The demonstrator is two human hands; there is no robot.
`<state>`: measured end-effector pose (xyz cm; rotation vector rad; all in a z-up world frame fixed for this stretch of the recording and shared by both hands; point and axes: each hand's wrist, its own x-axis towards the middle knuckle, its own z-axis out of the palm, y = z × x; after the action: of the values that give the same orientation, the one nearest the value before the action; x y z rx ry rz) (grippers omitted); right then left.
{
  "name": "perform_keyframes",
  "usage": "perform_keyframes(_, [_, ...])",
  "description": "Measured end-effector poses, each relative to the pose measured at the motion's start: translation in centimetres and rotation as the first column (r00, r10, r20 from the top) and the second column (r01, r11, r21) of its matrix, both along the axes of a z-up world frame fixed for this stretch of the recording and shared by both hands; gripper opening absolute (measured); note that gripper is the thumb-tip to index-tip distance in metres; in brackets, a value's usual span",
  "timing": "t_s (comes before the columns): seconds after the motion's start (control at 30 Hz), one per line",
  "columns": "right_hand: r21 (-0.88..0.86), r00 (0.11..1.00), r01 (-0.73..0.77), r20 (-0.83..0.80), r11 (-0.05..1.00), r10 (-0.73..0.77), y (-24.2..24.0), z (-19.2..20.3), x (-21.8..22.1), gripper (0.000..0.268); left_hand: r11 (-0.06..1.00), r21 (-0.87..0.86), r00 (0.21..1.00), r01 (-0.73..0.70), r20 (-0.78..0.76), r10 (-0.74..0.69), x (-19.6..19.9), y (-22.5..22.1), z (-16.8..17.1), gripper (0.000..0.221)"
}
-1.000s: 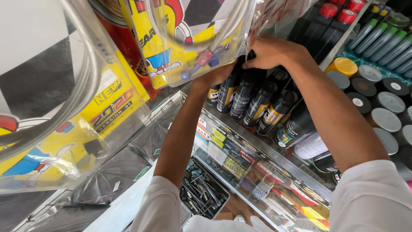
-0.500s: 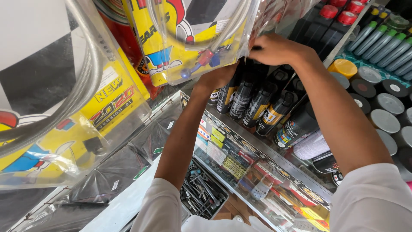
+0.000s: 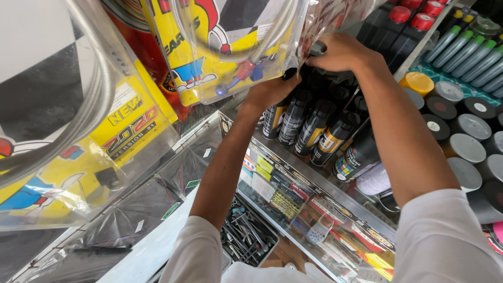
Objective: Organizing and checking various spray paint cans on a retail display shelf.
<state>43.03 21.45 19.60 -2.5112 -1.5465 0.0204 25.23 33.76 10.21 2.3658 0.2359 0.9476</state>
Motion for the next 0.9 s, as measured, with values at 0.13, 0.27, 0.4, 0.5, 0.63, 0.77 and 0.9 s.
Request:
perform_keyframes(0.13, [-0.085, 0.999, -0.030, -0.032, 0.996, 0.027, 1.1, -0.6, 0.6, 0.059, 0.995, -0.082, 0.996, -0.062, -0.065, 0.057, -1.0, -1.2, 1.5, 0.039])
perform_keyframes(0.27, [-0.175, 0.999, 0.036, -0.025, 0.984, -0.041, 1.3, -0.6, 0.3, 0.062, 0.986, 0.123, 0.986, -0.114, 0.137, 0.097, 1.2, 0.1, -1.2, 0.048])
perform_keyframes(0.4, [-0.136, 0.999, 0.007, 0.049, 0.991, 0.000, 0.5, -0.6, 0.1, 0.065, 0.944, 0.267, 0.956, -0.196, 0.265, 0.124, 1.4, -0.1, -1.0, 0.046])
perform_keyframes(0.5, [-0.109, 0.985, 0.009, 0.170, 0.994, 0.009, -1.4, 0.9, -2.0, 0.053, 0.989, 0.077, 0.990, -0.130, 0.061, 0.125, 1.6, 0.3, -1.8, 0.059])
perform_keyframes(0.63, [-0.006, 0.932, -0.052, 0.360, 0.999, 0.051, -3.9, 1.2, -3.0, 0.049, 0.994, 0.095, 0.994, -0.048, 0.099, 0.038, 0.6, -0.5, -0.6, 0.044])
perform_keyframes(0.77, [0.192, 0.823, -0.280, 0.552, 0.941, 0.132, -6.5, 1.4, -4.4, 0.055, 0.996, 0.012, 0.994, -0.086, 0.064, 0.086, 0.6, -0.3, -0.6, 0.044])
perform_keyframes(0.9, [0.282, 0.761, -0.346, 0.643, 0.895, 0.091, -8.8, 1.2, -6.0, 0.057, 0.991, -0.063, 0.980, -0.118, -0.171, 0.106, -0.1, -0.9, 0.3, 0.047])
